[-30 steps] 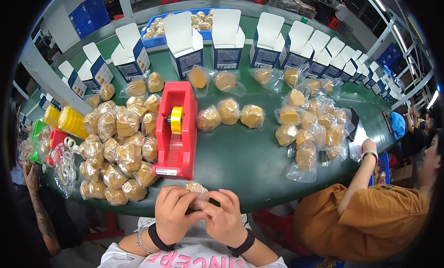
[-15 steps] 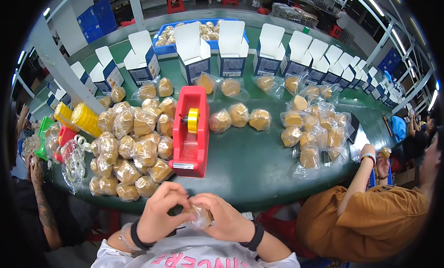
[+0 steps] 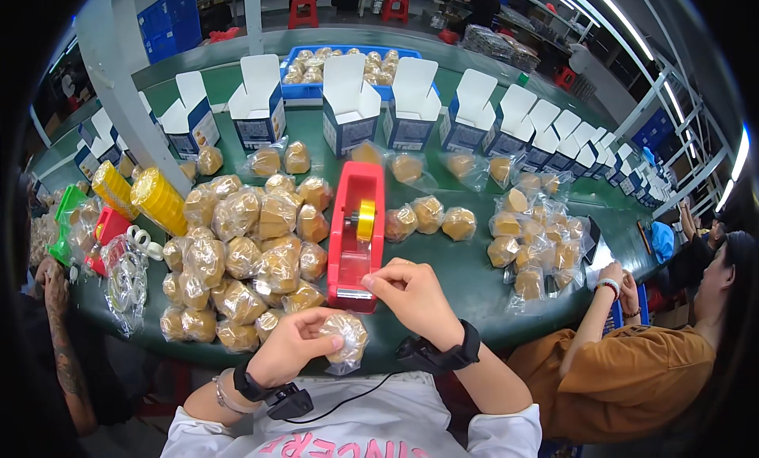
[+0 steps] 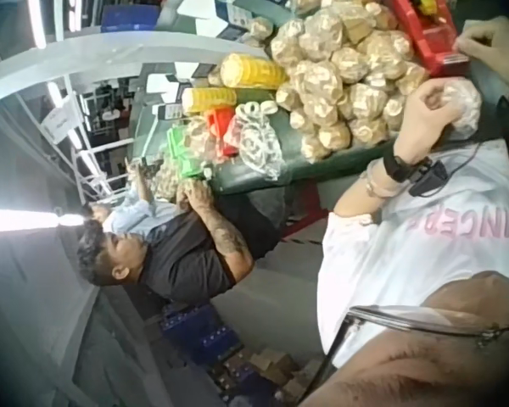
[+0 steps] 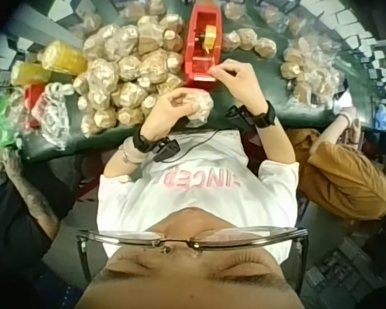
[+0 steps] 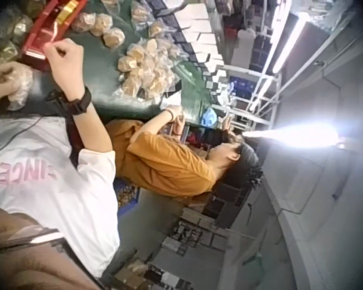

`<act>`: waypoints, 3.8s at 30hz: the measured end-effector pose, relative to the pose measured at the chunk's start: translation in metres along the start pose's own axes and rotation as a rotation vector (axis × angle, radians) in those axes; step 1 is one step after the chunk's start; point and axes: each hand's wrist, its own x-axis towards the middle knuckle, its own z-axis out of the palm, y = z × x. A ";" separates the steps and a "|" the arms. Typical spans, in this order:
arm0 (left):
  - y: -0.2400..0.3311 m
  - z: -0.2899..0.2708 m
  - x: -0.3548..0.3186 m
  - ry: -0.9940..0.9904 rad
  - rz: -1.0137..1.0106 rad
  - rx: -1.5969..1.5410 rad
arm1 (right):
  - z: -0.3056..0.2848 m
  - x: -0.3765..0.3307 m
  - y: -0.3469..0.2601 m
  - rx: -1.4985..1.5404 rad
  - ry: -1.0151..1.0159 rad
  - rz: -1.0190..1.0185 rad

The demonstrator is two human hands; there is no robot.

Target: Sealing plastic bags containing food items with a tape dispenser and placing them into boxes.

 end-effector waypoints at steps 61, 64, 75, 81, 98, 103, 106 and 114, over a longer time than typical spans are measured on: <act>-0.009 -0.005 -0.006 0.040 0.225 0.575 | 0.052 -0.066 0.045 0.078 0.235 -0.595; 0.000 -0.003 -0.003 0.004 0.123 0.313 | 0.052 -0.058 0.051 0.032 0.250 -0.685; -0.026 0.023 0.019 0.160 0.530 0.121 | 0.046 -0.056 0.057 -0.244 0.516 -0.799; -0.047 0.014 0.031 0.044 0.889 0.437 | 0.034 -0.052 0.035 -0.425 0.326 -0.617; -0.062 -0.002 0.007 0.118 0.815 0.306 | 0.063 -0.062 0.009 -0.530 0.231 -0.533; -0.057 -0.003 0.008 0.138 0.735 0.329 | 0.064 -0.051 0.009 -0.490 0.211 -0.445; -0.048 0.005 0.004 0.176 0.601 0.323 | 0.056 -0.049 0.005 -0.471 0.170 -0.450; -0.046 0.020 -0.006 0.219 0.588 0.457 | 0.045 -0.061 0.004 -0.384 0.150 -0.453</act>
